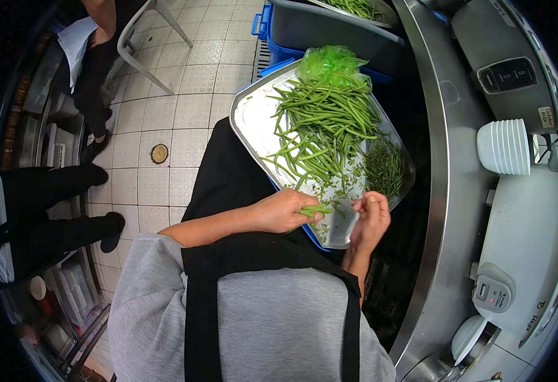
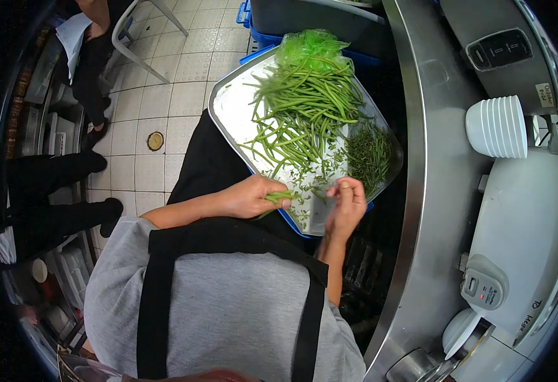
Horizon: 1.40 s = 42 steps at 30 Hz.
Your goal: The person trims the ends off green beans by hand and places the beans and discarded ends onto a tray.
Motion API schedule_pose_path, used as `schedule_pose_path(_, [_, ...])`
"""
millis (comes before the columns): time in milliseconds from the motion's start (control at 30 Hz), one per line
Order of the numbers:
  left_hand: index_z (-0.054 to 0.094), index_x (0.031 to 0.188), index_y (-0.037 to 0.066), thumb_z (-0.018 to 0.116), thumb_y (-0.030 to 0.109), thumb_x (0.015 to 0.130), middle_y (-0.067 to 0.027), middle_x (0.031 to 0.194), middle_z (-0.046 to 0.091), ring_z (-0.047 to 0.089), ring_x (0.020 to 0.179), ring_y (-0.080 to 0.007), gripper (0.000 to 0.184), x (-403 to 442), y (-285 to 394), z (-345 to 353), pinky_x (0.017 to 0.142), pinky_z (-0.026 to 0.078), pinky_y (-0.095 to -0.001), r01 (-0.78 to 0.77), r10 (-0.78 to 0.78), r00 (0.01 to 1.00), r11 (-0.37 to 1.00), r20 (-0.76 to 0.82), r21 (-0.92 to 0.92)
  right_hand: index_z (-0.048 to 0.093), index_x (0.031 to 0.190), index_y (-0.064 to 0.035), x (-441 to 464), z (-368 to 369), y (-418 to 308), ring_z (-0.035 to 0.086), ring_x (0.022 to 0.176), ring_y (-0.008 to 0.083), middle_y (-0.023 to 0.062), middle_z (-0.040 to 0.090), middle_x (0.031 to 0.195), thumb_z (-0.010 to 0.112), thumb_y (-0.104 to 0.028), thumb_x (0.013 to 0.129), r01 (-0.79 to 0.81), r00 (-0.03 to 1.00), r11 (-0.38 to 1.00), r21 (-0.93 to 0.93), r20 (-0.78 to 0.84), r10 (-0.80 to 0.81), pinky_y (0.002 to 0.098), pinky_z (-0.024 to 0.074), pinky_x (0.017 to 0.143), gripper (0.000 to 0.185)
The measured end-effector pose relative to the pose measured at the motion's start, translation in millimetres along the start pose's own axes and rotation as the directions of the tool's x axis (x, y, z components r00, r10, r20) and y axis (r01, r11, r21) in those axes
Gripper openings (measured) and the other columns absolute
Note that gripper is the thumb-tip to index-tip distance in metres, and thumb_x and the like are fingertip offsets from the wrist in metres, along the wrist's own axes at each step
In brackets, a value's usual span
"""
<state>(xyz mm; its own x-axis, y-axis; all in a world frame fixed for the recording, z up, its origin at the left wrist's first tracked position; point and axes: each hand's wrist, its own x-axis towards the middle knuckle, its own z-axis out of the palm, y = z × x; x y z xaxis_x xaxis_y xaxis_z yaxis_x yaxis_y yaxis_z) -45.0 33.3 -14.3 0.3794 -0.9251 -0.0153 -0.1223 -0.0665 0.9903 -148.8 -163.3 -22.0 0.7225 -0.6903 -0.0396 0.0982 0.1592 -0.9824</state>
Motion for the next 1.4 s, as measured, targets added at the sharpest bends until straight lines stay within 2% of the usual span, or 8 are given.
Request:
schedule_pose_path(200, [0.061, 0.095, -0.001, 0.057, 0.021, 0.095, -0.0103, 0.07, 0.059, 0.055, 0.064, -0.0145, 0.023, 9, -8, -5, 0.062, 0.045, -0.0308, -0.033, -0.029, 0.936, 0.985, -0.352, -0.169, 0.065, 0.106, 0.0013, -2, -15, 9, 0.055, 0.072, 0.01, 0.0035, 0.061, 0.089, 0.056, -0.009, 0.094, 0.188, 0.944, 0.746, -0.638, 0.327, 0.041, 0.0236, 0.0455, 0.069, 0.019])
schedule_pose_path(300, [0.061, 0.098, -0.002, 0.055, 0.019, 0.096, -0.0069, 0.073, 0.06, 0.054, 0.067, -0.0104, 0.021, 10, -8, -1, 0.063, 0.046, -0.0277, -0.084, -0.033, 0.912, 0.961, -0.409, -0.265, 0.065, 0.108, 0.0018, -26, 20, 8, 0.058, 0.078, 0.0135, 0.0052, 0.064, 0.089, 0.056, -0.007, 0.093, 0.027, 0.895, 0.949, -0.313, 0.432, 0.117, 0.0262, 0.0471, 0.07, 0.02])
schedule_pose_path(667, [0.063, 0.105, 0.0, 0.053, 0.02, 0.098, -0.0038, 0.087, 0.061, 0.055, 0.082, -0.0086, 0.023, 6, 0, -5, 0.074, 0.045, -0.024, -0.148, 0.031, 0.883, 0.965, -0.468, -0.216, 0.065, 0.095, 0.0031, -15, -2, 9, 0.052, 0.065, 0.0083, 0.0019, 0.061, 0.077, 0.053, -0.012, 0.095, -0.262, 0.793, 0.905, -0.335, 0.46, 0.4, 0.0225, 0.0431, 0.061, 0.019])
schedule_pose_path(933, [0.065, 0.099, 0.002, 0.066, 0.008, 0.085, -0.0095, 0.089, 0.061, 0.063, 0.08, -0.0239, 0.015, -4, 16, 3, 0.07, 0.051, -0.0317, -0.494, 0.503, 0.835, 0.864, -0.223, 0.099, 0.063, 0.09, 0.001, -7, 3, 25, 0.05, 0.06, 0.0086, 0.001, 0.057, 0.074, 0.052, -0.008, 0.094, -0.307, 0.912, 0.95, 0.06, 0.304, 0.276, 0.0223, 0.0408, 0.056, 0.015])
schedule_pose_path(1000, [0.062, 0.098, 0.002, 0.067, 0.01, 0.084, -0.0098, 0.09, 0.059, 0.062, 0.08, -0.0268, 0.016, -5, 25, 1, 0.069, 0.05, -0.0316, -0.541, 0.552, 0.814, 0.834, -0.184, 0.11, 0.064, 0.093, 0.0003, 5, 3, 33, 0.048, 0.058, 0.008, 0.0004, 0.057, 0.073, 0.052, -0.008, 0.094, -0.245, 0.957, 0.967, -0.075, 0.141, 0.253, 0.0224, 0.0401, 0.055, 0.014])
schedule_pose_path(1133, [0.058, 0.095, 0.002, 0.059, 0.016, 0.093, -0.0063, 0.081, 0.058, 0.057, 0.075, -0.0158, 0.014, -1, 12, -4, 0.069, 0.046, -0.0254, -0.371, 0.358, 0.847, 0.927, -0.392, 0.043, 0.065, 0.104, -0.0058, 19, 20, 14, 0.057, 0.064, 0.0225, 0.0091, 0.061, 0.083, 0.057, -0.009, 0.088, 0.282, 0.935, 0.601, -0.747, 0.356, 0.004, 0.0334, 0.0479, 0.062, 0.018])
schedule_pose_path(1233, [0.054, 0.09, 0.007, 0.055, 0.022, 0.096, 0.001, 0.07, 0.049, 0.047, 0.061, -0.0086, 0.017, 2, -2, -10, 0.054, 0.038, -0.0215, -0.145, -0.237, 0.857, 0.741, -0.458, -0.656, 0.065, 0.107, -0.0085, 27, 50, 5, 0.062, 0.082, 0.0351, 0.0152, 0.061, 0.096, 0.062, -0.011, 0.084, 0.514, 0.848, 0.297, -0.805, 0.529, -0.033, 0.042, 0.0502, 0.072, 0.023])
schedule_pose_path(1400, [0.052, 0.087, 0.008, 0.056, 0.019, 0.096, 0.0088, 0.059, 0.036, 0.026, 0.043, -0.0001, 0.015, -8, -25, -41, 0.039, 0.02, -0.0193, -0.17, -0.422, 0.759, 0.606, -0.495, -0.777, 0.065, 0.102, -0.0087, 45, 111, 18, 0.063, 0.083, 0.0353, 0.0155, 0.062, 0.097, 0.065, -0.017, 0.084, 0.618, 0.786, 0.147, -0.773, 0.604, -0.127, 0.0427, 0.0493, 0.071, 0.02])
